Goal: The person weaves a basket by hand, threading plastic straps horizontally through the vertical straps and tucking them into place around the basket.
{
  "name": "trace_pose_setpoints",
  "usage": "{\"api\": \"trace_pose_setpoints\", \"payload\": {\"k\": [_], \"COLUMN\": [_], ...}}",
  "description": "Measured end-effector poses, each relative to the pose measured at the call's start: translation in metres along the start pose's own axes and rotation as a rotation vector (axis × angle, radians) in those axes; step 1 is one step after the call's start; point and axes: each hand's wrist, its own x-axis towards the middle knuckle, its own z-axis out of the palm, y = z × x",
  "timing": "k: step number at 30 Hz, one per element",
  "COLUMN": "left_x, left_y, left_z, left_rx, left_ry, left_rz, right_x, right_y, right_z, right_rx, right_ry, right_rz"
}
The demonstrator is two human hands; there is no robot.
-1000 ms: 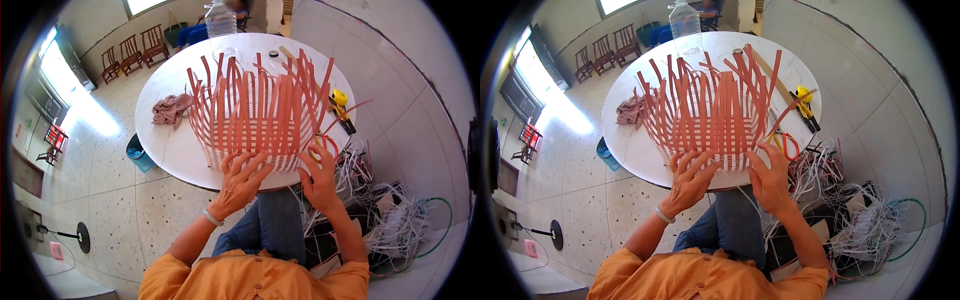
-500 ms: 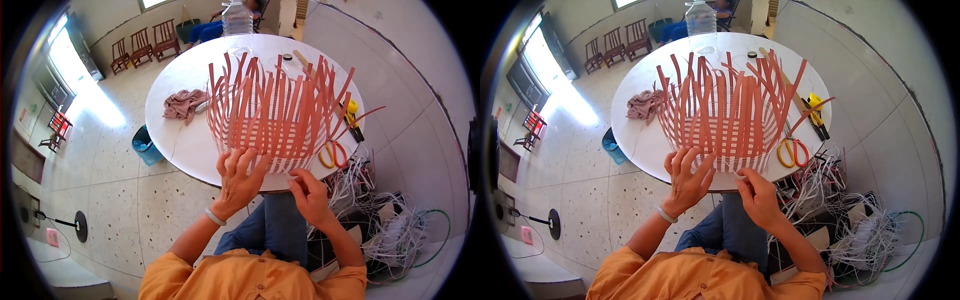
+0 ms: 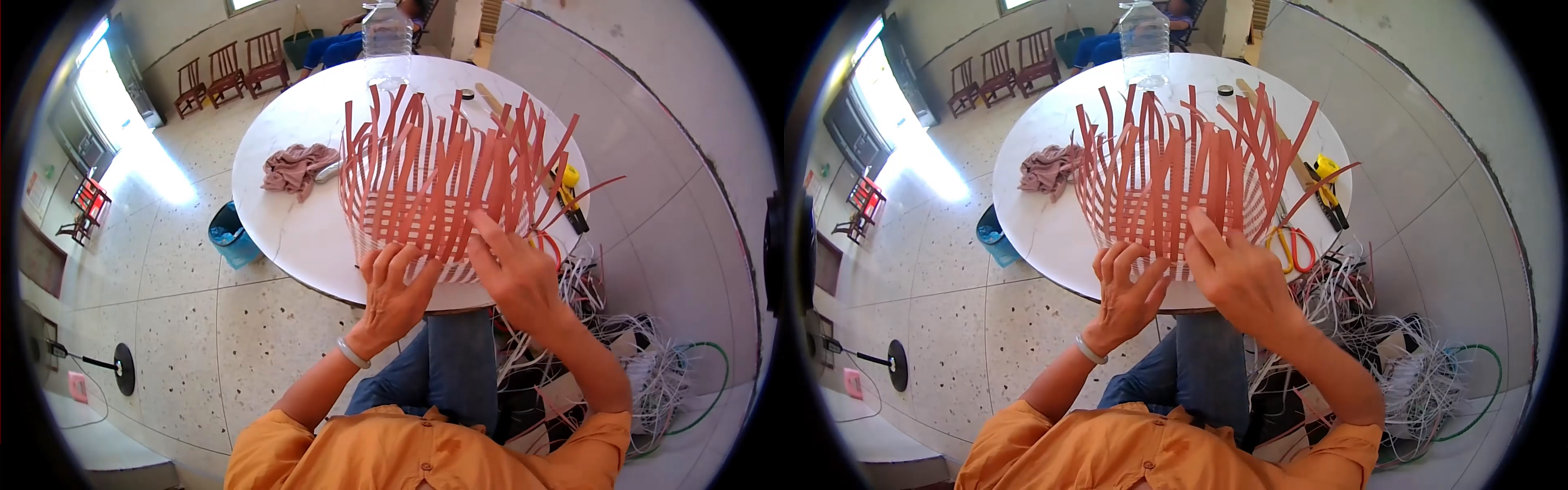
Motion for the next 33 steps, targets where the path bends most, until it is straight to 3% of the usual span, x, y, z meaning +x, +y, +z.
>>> {"api": "trace_pose_setpoints", "payload": {"k": [7, 14, 16, 17, 19, 23, 25, 28, 33], "left_x": [0.001, 0.002, 0.001, 0.000, -0.001, -0.003, -0.004, -0.004, -0.003], "left_y": [-0.001, 0.000, -0.001, -0.002, -0.004, -0.007, -0.007, -0.006, -0.003], "left_z": [0.001, 0.001, 0.002, 0.003, 0.004, 0.006, 0.007, 0.007, 0.006], "left_rx": [0.000, -0.067, -0.040, -0.039, -0.043, 0.003, 0.015, 0.038, 0.052], "left_ry": [0.002, 0.031, 0.003, 0.007, -0.009, -0.032, -0.036, -0.042, -0.049], "left_rz": [0.000, -0.043, -0.034, -0.035, -0.031, -0.008, -0.010, 0.009, 0.022], "right_x": [0.031, 0.013, 0.003, -0.001, -0.016, -0.040, -0.043, -0.056, -0.063], "right_y": [0.005, -0.043, -0.041, -0.033, -0.012, 0.011, 0.016, 0.020, 0.011], "right_z": [0.004, -0.021, -0.019, -0.017, -0.011, 0.011, 0.012, 0.013, 0.011], "right_rx": [0.007, -0.242, -0.190, -0.191, 0.092, 0.379, 0.918, 0.938, 0.848], "right_ry": [-0.140, -0.132, -0.218, -0.217, -0.411, -0.273, -0.267, -0.419, -0.402], "right_rz": [-0.076, -0.145, 0.128, 0.124, 0.420, 0.561, 0.861, 0.867, 0.778]}}
